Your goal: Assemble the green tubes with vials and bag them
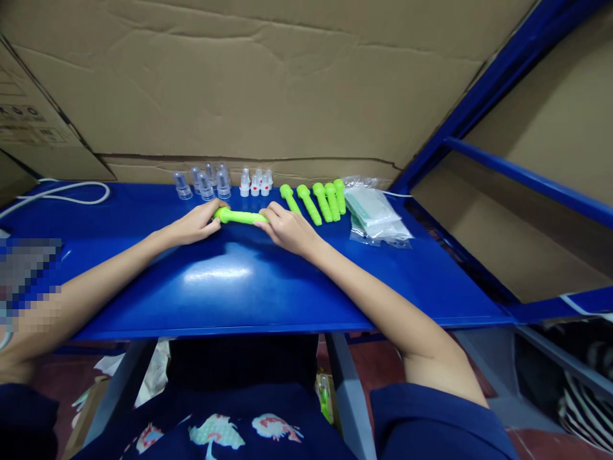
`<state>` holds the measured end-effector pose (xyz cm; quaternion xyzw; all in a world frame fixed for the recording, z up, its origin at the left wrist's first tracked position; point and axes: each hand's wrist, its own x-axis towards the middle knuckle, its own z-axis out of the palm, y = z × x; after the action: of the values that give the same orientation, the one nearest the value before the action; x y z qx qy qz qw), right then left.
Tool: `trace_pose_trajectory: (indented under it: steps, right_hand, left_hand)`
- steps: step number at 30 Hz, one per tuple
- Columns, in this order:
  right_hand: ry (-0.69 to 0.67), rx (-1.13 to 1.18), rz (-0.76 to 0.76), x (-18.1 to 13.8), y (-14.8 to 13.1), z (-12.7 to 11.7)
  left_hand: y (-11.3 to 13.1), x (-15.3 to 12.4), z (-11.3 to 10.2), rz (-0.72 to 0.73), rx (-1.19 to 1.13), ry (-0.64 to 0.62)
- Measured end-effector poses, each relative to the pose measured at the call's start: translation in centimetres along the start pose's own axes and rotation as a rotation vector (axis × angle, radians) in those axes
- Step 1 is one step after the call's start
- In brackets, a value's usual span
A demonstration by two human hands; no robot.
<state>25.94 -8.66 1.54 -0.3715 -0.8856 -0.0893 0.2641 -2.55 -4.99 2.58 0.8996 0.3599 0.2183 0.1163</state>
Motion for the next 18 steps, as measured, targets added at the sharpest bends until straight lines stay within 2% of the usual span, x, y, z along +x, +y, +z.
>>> trace_pose_trajectory:
  steps: [8,15,18]
  right_hand:
    - [-0.027,-0.047,-0.015,-0.2,-0.5,0.1]
    - [-0.09,-0.102,-0.033,-0.1,-1.5,-0.2]
    - [-0.082,-0.07,-0.027,-0.2,-1.8,-0.1]
  left_hand:
    - [-0.7,0.2,1.2,0.015,0.113,0.011]
    - [-0.6,0.1,1.1,-0.014,0.001,0.015]
    - [-0.8,-0.2,0.5,-0.03,-0.082,0.068]
